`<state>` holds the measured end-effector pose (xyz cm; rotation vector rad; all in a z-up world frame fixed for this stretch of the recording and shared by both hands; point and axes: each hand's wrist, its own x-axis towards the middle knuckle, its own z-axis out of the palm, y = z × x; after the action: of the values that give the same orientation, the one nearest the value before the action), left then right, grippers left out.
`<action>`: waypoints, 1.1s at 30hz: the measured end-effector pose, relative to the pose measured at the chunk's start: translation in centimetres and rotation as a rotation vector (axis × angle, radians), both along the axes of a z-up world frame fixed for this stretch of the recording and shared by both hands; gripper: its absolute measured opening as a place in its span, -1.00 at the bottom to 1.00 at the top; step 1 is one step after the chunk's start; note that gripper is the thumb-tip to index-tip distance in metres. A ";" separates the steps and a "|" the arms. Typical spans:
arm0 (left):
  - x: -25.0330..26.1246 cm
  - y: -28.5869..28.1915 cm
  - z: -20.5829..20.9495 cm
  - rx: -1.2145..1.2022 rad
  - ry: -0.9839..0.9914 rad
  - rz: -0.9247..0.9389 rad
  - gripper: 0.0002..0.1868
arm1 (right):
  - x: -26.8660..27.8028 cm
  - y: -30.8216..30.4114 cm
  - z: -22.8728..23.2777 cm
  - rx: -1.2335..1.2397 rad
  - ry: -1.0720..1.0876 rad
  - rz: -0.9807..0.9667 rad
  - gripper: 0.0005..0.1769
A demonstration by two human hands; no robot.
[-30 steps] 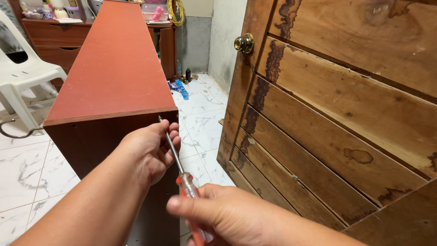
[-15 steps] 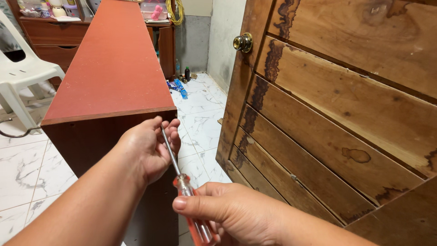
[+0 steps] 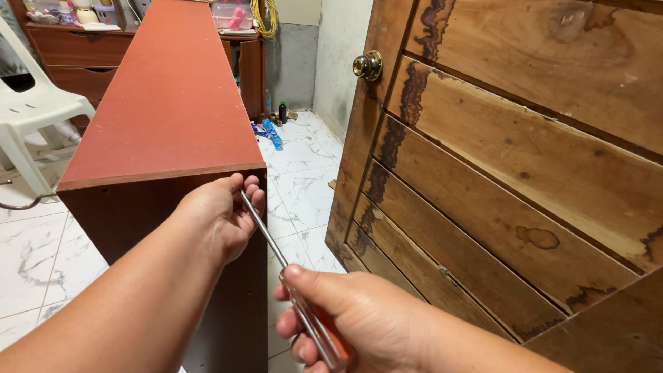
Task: The person uses a screwdriver to tighten screws into a reddish-brown wooden cabinet. They work on multiple screw locations on the side and bottom panels, securing the furniture components together.
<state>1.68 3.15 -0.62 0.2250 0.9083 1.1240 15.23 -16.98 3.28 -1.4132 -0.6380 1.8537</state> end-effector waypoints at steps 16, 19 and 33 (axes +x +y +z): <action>0.0 -0.5 0.8 0.038 0.172 -0.037 -0.75 | 0.8 -0.8 -0.7 0.023 -0.073 0.048 -0.72; -0.1 -0.5 0.7 0.037 0.165 -0.041 -0.73 | 1.0 -0.9 -0.7 0.071 -0.127 0.026 -0.76; -0.6 -0.6 0.8 -0.017 0.168 -0.060 -0.76 | 1.3 1.7 2.0 0.267 -0.555 -0.096 -0.74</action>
<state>1.09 2.54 0.19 0.3350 1.0524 1.0525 16.51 -15.25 5.25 -1.7437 -1.0238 1.2385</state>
